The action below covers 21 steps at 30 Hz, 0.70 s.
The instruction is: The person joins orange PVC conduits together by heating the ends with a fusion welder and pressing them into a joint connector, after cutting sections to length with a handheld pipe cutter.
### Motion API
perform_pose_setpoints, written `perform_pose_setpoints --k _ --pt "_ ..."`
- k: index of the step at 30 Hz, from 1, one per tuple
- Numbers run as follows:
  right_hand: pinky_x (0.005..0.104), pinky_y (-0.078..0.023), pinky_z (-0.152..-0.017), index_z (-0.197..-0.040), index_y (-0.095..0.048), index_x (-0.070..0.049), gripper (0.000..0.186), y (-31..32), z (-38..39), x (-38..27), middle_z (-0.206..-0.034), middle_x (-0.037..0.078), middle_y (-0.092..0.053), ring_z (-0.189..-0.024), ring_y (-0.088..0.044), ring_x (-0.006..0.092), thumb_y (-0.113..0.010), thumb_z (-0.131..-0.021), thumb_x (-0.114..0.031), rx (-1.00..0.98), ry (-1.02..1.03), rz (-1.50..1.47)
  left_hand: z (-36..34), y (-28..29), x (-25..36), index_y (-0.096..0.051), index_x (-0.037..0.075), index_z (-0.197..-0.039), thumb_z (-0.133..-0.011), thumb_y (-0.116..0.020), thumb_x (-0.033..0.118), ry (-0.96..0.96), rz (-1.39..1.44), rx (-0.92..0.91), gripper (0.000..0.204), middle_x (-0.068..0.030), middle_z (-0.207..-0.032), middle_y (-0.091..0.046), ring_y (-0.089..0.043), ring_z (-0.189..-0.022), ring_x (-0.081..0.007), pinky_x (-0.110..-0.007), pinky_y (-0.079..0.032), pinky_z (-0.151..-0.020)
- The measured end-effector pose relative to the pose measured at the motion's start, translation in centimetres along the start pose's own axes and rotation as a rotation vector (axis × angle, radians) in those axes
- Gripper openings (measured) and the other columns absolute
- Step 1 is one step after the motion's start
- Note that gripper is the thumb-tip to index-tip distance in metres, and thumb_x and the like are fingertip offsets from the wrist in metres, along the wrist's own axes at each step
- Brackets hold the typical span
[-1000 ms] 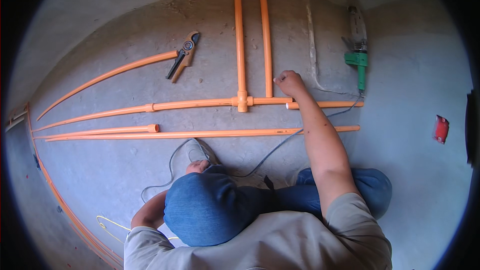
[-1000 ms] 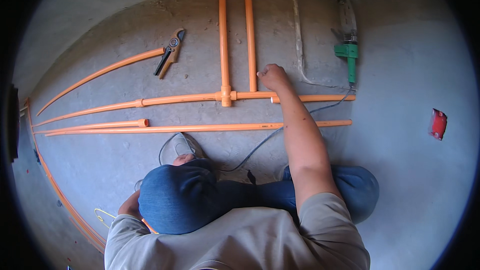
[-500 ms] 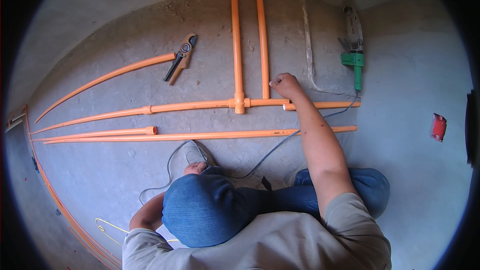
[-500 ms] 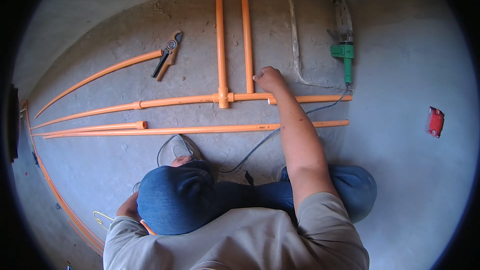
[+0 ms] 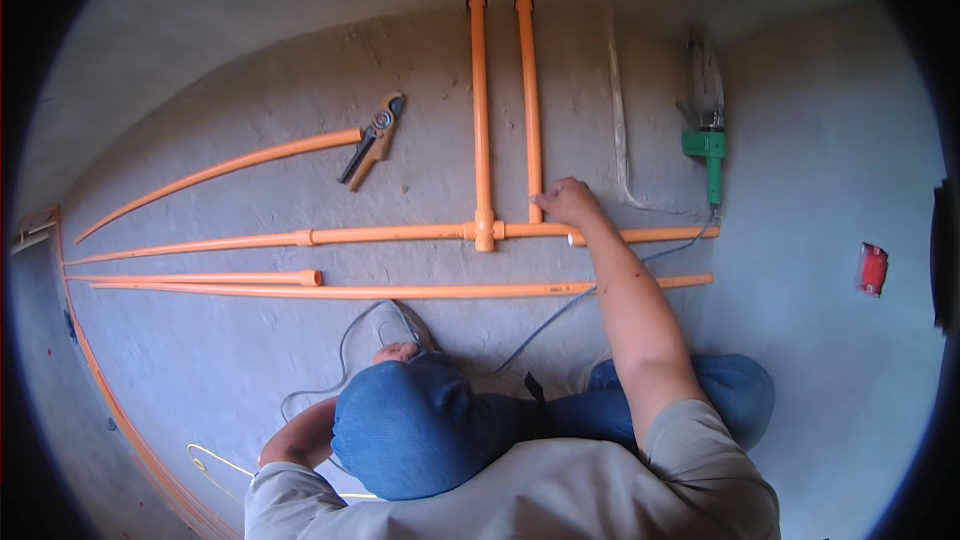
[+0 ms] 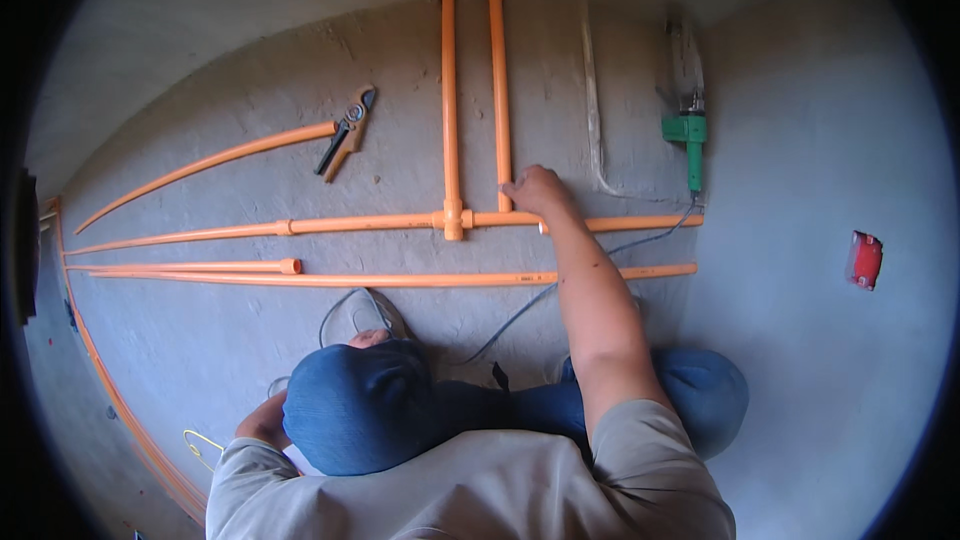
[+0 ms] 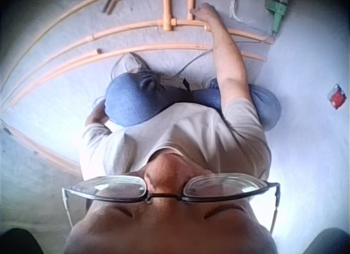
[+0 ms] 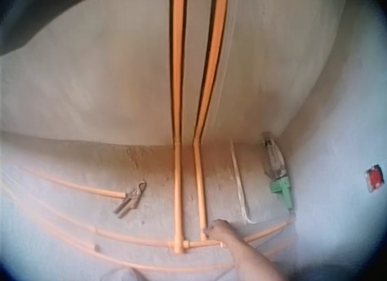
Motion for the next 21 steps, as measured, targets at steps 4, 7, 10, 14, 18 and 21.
perform_pose_setpoints --k 4,7,10,14,18,21 --pt "0.0435 -0.057 -0.084 -0.097 -0.073 -0.001 0.048 0.0 1.4 -1.7 -0.094 0.021 -0.075 -0.092 -0.072 0.0374 -0.078 -0.083 -0.047 -0.039 -0.032 0.076 0.2 -0.4 -1.4 -0.059 0.012 -0.072 -0.085 -0.065 0.018 0.095 0.103 -0.086 0.015 -0.0063 -0.073 -0.068 -0.066 -0.065 -0.0205 -0.038 -0.05 -0.063" --pt "0.0455 -0.057 -0.088 -0.102 -0.072 -0.001 0.048 0.2 2.4 -2.8 -0.103 0.022 -0.074 -0.099 -0.071 0.0379 -0.076 -0.085 -0.046 0.013 -0.081 0.104 0.5 -0.7 -1.6 -0.058 0.011 -0.073 -0.086 -0.064 0.017 0.095 0.01 -0.069 0.015 -0.0068 -0.074 -0.068 -0.067 -0.066 -0.0208 -0.038 -0.051 -0.064" --pt "0.0477 -0.056 -0.096 -0.115 -0.068 -0.001 0.051 -0.3 2.1 -2.8 -0.116 0.023 -0.071 -0.11 -0.068 0.0383 -0.07 -0.089 -0.044 0.0 -0.108 0.138 0.1 -0.7 -1.3 -0.058 0.011 -0.074 -0.087 -0.063 0.016 0.1 -0.019 -0.071 0.014 -0.0074 -0.076 -0.068 -0.067 -0.067 -0.0212 -0.038 -0.052 -0.064" --pt "0.0477 -0.056 -0.096 -0.117 -0.067 -0.001 0.051 -0.8 1.7 -2.2 -0.117 0.023 -0.071 -0.112 -0.067 0.039 -0.069 -0.089 -0.044 0.025 -0.119 0.131 0.2 -0.8 -1.3 -0.058 0.011 -0.075 -0.088 -0.062 0.015 0.12 -0.043 -0.077 0.014 -0.008 -0.078 -0.068 -0.067 -0.068 -0.0216 -0.038 -0.052 -0.065" --pt "0.0487 -0.055 -0.095 -0.115 -0.066 -0.002 0.048 -0.9 1.4 -1.8 -0.115 0.023 -0.071 -0.111 -0.067 0.0395 -0.069 -0.089 -0.043 0.069 -0.123 0.081 -0.2 -0.5 -1.1 -0.058 0.01 -0.076 -0.089 -0.06 0.014 0.124 -0.054 -0.081 0.013 -0.0087 -0.08 -0.068 -0.067 -0.069 -0.0221 -0.038 -0.053 -0.066" --pt "0.0498 -0.055 -0.094 -0.113 -0.066 -0.002 0.046 -0.8 1.7 -2.3 -0.114 0.024 -0.071 -0.11 -0.067 0.0404 -0.067 -0.089 -0.041 0.082 -0.117 0.047 -0.1 -0.1 -1.1 -0.058 0.01 -0.077 -0.09 -0.059 0.013 0.128 -0.056 -0.077 0.013 -0.0093 -0.081 -0.069 -0.067 -0.07 -0.0224 -0.038 -0.054 -0.067"
Point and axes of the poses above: each hand's wrist, its own z-axis away from the middle knuckle, its own y-axis out of the back of the hand, x = y × z, the point moved 7 cm from there along -z, towards the middle knuckle
